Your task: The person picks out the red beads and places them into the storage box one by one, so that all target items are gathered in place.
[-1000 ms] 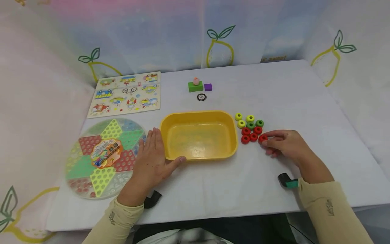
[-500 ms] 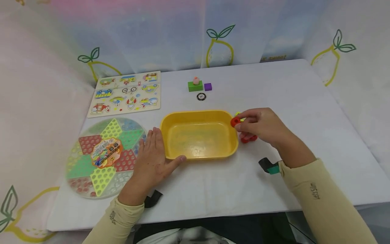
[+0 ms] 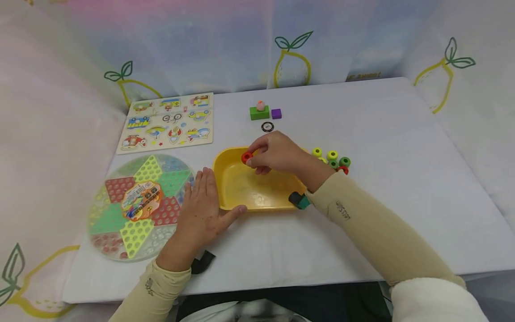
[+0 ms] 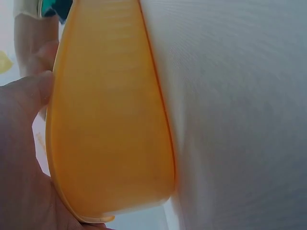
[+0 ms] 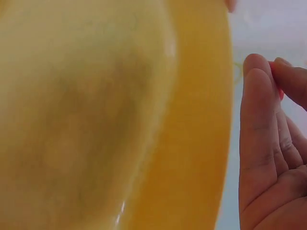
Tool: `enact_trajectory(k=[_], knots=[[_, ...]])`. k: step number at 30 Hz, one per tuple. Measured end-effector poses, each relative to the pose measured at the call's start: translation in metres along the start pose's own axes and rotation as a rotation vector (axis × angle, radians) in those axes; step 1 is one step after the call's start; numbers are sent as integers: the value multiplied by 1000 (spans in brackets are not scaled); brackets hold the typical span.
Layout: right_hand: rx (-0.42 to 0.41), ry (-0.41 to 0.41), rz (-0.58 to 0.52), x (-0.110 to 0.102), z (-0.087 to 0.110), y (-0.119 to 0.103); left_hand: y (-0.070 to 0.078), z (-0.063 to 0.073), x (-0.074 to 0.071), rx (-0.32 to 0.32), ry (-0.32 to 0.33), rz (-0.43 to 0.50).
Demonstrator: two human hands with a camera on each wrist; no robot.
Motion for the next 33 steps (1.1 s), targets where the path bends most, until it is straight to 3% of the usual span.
enact_trajectory(k=[6,13,33], knots=[[53,-61,-31,26,-27,7,0,-1,0,-6,-8,-10],[127,-127,-33,50,-45,19,-1,-1,1,-10,-8,-21],[104,-137,-26,62,-46,21,0,-1,1,5,7,-22]])
Point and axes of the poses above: each hand's wrist, its own z-axis away from the middle knuckle, its own x-axis out of the palm, y = z × x, the point moved 10 cm from there along -z, towards the middle knuckle, and after that the axes turned 14 degrees about -x, right-handed, at the moved point
